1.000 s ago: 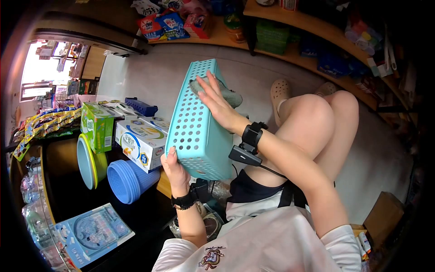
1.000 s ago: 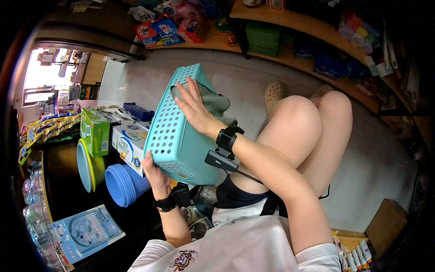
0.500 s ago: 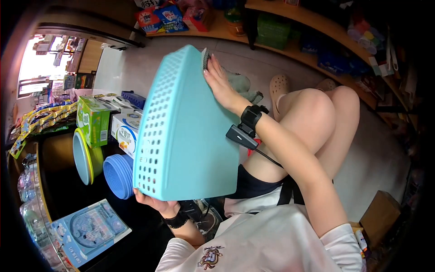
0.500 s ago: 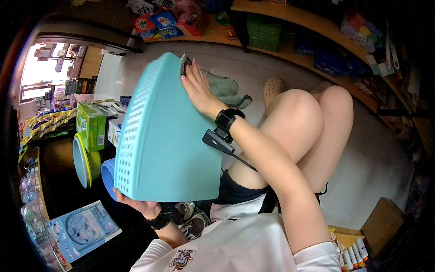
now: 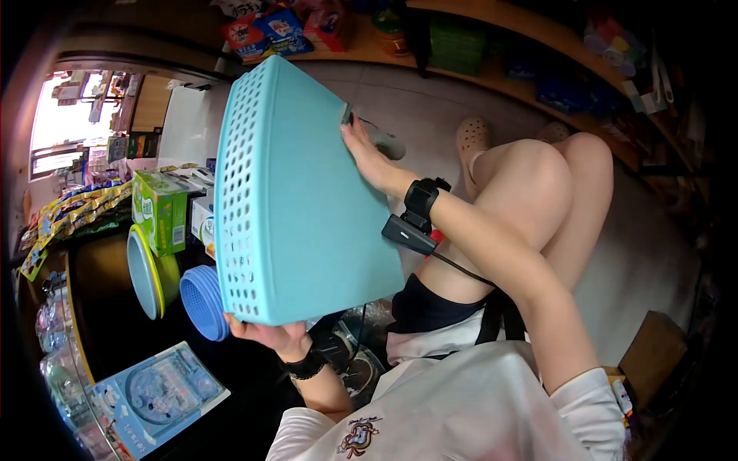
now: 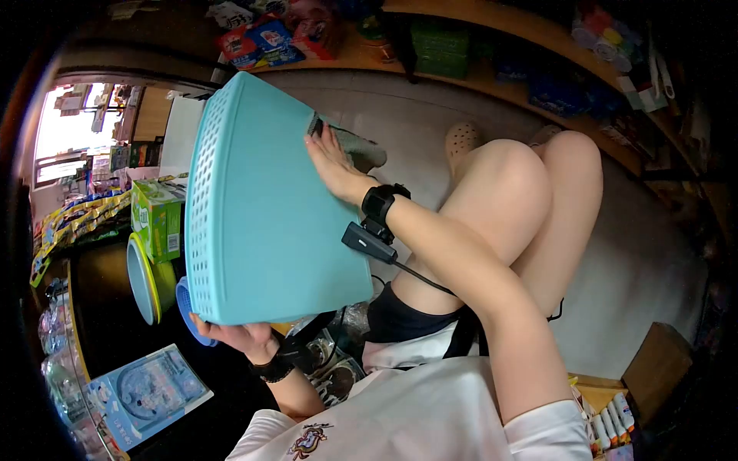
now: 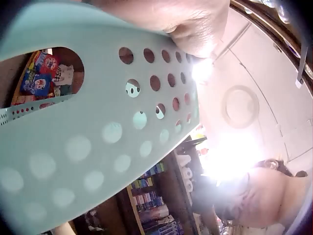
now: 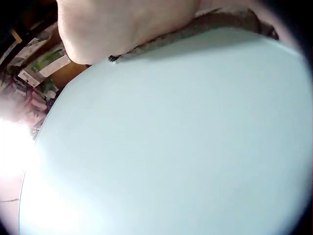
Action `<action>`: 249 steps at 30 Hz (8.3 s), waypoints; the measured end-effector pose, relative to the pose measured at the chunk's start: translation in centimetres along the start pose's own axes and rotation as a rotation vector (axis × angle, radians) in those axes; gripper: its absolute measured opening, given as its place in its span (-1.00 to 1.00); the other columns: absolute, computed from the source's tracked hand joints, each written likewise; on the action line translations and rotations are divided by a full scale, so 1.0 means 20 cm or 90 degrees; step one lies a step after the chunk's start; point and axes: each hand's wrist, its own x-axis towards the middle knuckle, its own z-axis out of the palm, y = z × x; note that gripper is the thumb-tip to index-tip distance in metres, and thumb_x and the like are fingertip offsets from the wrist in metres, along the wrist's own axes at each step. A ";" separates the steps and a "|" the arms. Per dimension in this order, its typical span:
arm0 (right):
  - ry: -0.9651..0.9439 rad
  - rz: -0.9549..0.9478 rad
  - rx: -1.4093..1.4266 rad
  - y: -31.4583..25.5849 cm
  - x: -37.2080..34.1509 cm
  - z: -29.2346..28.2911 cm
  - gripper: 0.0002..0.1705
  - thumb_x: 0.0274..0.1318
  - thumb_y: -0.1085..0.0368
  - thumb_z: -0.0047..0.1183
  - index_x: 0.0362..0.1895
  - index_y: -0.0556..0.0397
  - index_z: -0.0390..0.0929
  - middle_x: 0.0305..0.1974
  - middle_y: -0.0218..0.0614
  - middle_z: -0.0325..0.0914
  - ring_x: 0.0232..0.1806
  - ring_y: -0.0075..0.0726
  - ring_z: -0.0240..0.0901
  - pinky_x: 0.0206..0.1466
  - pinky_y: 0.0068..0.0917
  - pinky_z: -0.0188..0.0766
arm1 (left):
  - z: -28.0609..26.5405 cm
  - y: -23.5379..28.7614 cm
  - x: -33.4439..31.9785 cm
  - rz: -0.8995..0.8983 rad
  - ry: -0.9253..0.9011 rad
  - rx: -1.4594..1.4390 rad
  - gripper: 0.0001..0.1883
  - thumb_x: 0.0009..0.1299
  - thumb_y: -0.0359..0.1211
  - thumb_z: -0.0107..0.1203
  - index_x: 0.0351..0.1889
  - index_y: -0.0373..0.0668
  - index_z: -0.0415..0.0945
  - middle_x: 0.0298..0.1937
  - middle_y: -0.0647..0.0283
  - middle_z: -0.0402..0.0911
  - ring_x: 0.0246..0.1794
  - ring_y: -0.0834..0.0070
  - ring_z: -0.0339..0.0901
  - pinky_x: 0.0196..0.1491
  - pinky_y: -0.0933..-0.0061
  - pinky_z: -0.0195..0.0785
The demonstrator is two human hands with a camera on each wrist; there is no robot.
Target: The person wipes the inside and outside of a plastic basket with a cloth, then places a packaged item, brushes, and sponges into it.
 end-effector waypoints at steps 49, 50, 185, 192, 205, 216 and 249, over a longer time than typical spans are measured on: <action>-0.115 -0.098 -0.136 -0.07 -0.13 0.04 -0.19 0.25 -0.22 -0.79 0.38 0.10 -0.33 0.41 -0.11 -0.66 0.44 -0.16 -0.78 0.42 -0.14 -0.65 | 0.13 0.23 0.02 -0.009 0.031 -0.041 -0.53 0.36 0.05 -0.20 -0.04 -0.08 0.46 0.04 0.29 0.49 0.02 0.42 0.39 0.16 0.18 0.17; -0.118 -0.090 -0.151 -0.07 -0.14 0.04 -0.18 0.25 -0.22 -0.79 0.38 0.11 -0.33 0.40 -0.09 -0.66 0.44 -0.15 -0.78 0.42 -0.14 -0.65 | 0.14 0.22 0.02 -0.001 0.043 -0.051 -0.53 0.36 0.05 -0.20 -0.04 -0.08 0.46 0.04 0.29 0.49 0.02 0.42 0.39 0.16 0.19 0.16; -0.236 -0.502 -0.285 -0.14 -0.36 0.19 -0.30 0.21 0.09 -0.24 0.31 0.24 -0.07 0.36 0.04 -0.20 0.39 0.04 -0.20 0.38 -0.20 -0.13 | -0.02 -0.12 0.39 -0.107 0.445 0.201 -0.38 0.39 0.12 -0.35 0.18 -0.15 0.28 0.17 0.17 0.36 0.12 0.25 0.34 0.17 0.21 0.17; -0.248 -0.500 -0.319 -0.10 -0.36 0.19 -0.29 0.20 0.09 -0.23 0.33 0.20 -0.09 0.37 0.00 -0.20 0.39 0.03 -0.20 0.38 -0.18 -0.13 | -0.09 0.06 0.43 -0.015 0.456 0.200 -0.36 0.38 0.12 -0.31 0.20 -0.16 0.24 0.19 0.17 0.31 0.17 0.24 0.25 0.21 0.12 0.09; -0.129 -0.514 -0.379 -0.12 -0.34 0.13 -0.22 0.17 0.15 -0.18 0.36 0.18 -0.21 0.39 0.01 -0.35 0.42 0.13 -0.39 0.39 -0.18 -0.16 | -0.05 0.22 0.44 0.106 0.490 0.092 -0.41 0.24 0.00 -0.22 0.16 -0.12 0.35 0.21 0.16 0.33 0.22 0.18 0.24 0.23 -0.02 0.05; -0.105 -0.336 -0.070 -0.15 -0.35 0.09 -0.19 0.28 0.08 -0.32 0.34 0.25 -0.45 0.37 0.17 -0.58 0.41 0.17 -0.44 0.39 -0.26 -0.20 | -0.01 0.10 0.38 0.107 0.459 0.060 -0.39 0.28 0.07 -0.29 0.22 0.00 0.28 0.28 0.17 0.21 0.26 0.16 0.15 0.24 -0.10 -0.05; -0.003 -0.154 0.157 -0.21 -0.12 -0.10 -0.15 0.28 -0.13 -0.53 0.33 0.33 -0.40 0.40 0.02 -0.52 0.45 -0.14 -0.64 0.43 -0.38 -0.53 | -0.31 0.15 0.10 0.116 0.164 0.039 -0.33 0.34 0.11 -0.18 0.26 -0.16 0.15 0.26 0.16 0.24 0.25 0.22 0.19 0.27 0.06 0.06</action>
